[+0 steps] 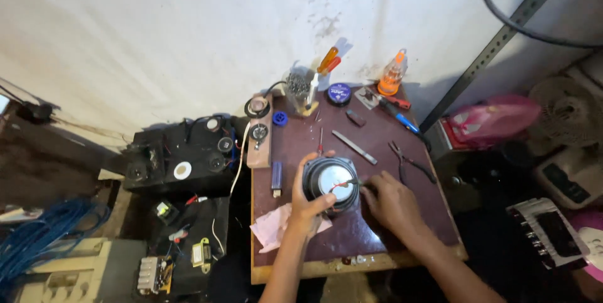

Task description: The person cleans a speaker by first applying a white substance from a small container onto the speaker cone. Then, using a green toothbrush, they scrub the cone and the back of the speaker. Finally, they use a metal tool to scrape the edges of the speaker.

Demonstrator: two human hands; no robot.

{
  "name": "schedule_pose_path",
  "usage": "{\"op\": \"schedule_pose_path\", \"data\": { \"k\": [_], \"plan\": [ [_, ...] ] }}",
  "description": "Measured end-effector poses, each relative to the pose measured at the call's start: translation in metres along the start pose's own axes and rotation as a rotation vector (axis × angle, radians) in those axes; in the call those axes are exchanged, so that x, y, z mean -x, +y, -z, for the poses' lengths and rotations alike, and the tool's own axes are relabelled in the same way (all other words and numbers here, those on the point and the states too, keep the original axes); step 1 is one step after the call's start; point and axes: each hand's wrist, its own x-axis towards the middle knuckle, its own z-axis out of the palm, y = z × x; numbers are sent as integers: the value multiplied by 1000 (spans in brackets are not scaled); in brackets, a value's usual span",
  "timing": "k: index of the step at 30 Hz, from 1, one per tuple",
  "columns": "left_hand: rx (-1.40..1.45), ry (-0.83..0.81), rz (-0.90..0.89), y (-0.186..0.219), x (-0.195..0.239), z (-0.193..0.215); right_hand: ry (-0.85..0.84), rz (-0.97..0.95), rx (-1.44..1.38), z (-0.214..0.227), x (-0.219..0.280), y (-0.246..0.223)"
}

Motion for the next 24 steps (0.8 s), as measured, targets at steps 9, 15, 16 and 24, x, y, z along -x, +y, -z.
{"op": "schedule_pose_path", "data": {
  "k": [9,15,16,24],
  "plan": [
    [141,-47,91,-1,15,-3,182,134,73,-16,-81,9],
    [381,-190,70,15,1,-17,100,243,-15,-56,-116,26],
    [382,-224,54,20,-2,-20,53,200,-40,-56,-118,27],
    [120,-278,15,21,-29,5,-57,-25,-1272,2,-67,0]
  ]
}}
